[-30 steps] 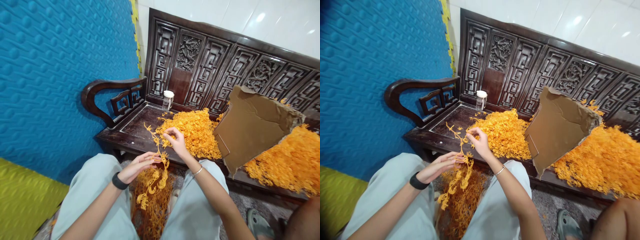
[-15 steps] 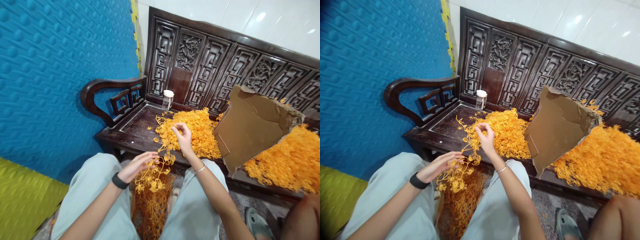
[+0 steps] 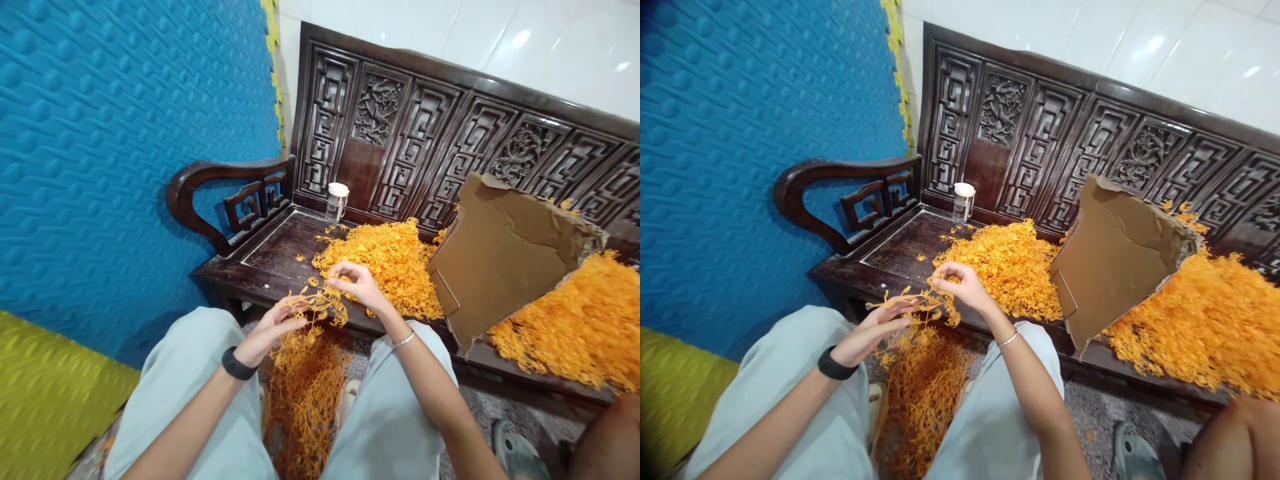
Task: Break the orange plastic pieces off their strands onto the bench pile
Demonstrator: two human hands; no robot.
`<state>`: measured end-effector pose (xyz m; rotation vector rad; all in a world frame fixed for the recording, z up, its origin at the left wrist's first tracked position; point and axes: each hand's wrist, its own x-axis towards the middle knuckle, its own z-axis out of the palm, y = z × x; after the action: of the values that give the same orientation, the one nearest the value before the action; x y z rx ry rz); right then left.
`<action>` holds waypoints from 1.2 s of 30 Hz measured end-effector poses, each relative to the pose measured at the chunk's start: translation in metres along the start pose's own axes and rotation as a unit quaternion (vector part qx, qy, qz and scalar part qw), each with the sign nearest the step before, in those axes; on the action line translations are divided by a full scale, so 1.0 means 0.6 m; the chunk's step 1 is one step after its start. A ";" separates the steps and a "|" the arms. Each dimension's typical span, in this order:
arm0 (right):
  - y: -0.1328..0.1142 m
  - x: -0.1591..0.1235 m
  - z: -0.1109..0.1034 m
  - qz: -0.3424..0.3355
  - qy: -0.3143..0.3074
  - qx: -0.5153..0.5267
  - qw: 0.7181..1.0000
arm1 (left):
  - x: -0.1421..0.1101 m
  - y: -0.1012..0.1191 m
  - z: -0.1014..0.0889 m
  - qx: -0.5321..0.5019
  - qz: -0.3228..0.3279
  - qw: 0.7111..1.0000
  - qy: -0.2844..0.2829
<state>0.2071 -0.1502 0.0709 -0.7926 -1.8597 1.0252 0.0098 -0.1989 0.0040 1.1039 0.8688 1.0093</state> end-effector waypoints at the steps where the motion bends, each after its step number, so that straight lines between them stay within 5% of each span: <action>1: -0.001 0.000 0.000 0.020 -0.030 0.013 0.999 | -0.002 0.002 0.002 0.006 0.005 1.000 -0.005; 11: 0.009 -0.006 0.021 0.078 -0.182 0.035 0.980 | -0.016 0.007 0.013 0.037 0.069 0.995 -0.069; 19: 0.012 -0.004 0.032 0.060 -0.198 0.016 0.978 | -0.012 0.005 0.012 0.045 0.067 0.996 0.023; 29: 0.017 -0.003 0.027 0.049 -0.229 -0.057 0.971 | -0.004 -0.007 0.006 -0.117 0.034 0.992 -0.012; 36: 0.023 -0.005 0.032 -0.009 -0.219 -0.164 0.962 | -0.001 -0.012 0.005 -0.120 0.003 0.992 -0.041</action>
<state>0.1929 -0.1531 0.0519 -0.7778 -2.4581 0.9449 0.0137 -0.2009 -0.0023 0.9367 0.6590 1.0382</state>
